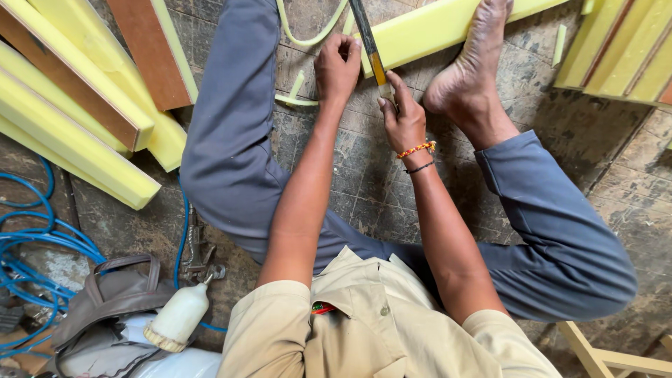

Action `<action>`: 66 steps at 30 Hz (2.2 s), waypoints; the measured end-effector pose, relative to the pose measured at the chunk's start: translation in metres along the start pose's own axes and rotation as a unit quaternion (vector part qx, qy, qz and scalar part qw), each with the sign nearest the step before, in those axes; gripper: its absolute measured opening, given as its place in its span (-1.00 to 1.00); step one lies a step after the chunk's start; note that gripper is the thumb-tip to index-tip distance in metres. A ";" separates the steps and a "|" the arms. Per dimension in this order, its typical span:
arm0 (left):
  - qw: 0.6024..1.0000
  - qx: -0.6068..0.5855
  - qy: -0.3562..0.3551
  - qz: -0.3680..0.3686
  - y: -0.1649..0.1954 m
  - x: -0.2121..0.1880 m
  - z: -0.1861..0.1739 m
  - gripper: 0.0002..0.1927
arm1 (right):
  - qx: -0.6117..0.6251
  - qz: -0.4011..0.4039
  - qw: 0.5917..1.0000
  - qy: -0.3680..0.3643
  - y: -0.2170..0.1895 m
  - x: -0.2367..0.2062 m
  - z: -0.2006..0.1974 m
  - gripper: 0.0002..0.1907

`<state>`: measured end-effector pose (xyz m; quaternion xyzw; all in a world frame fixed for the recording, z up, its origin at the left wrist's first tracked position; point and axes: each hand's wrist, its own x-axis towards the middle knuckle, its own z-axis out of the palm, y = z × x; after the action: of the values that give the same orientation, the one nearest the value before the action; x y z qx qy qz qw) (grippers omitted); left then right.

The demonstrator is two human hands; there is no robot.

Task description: The person sits on the workshop floor and cuts long yellow foam strips into narrower pieces using a long blade, holding each strip steady with one hand while sawing with the other, then sets cut pieces aside and reaches for the next strip.

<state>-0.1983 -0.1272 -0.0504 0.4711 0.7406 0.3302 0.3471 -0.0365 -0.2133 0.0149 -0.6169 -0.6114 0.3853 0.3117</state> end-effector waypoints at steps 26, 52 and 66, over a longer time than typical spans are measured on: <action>0.999 0.047 -0.002 0.028 -0.026 0.015 0.028 -0.80 | 0.007 0.002 1.000 0.004 0.013 -0.046 -0.021 -0.48; 0.994 0.049 0.084 0.059 -0.022 0.006 -0.019 -0.88 | -0.106 0.010 0.994 0.007 -0.002 -0.157 -0.036 -0.51; 0.933 0.322 -0.038 0.158 -0.009 -0.039 -0.024 -0.44 | 0.000 0.253 0.967 -0.010 -0.041 -0.235 -0.113 -0.57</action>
<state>-0.2098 -0.1705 -0.0370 0.6810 0.7092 0.1069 0.1482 0.0493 -0.4347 0.1294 -0.7476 -0.4387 0.4577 0.1980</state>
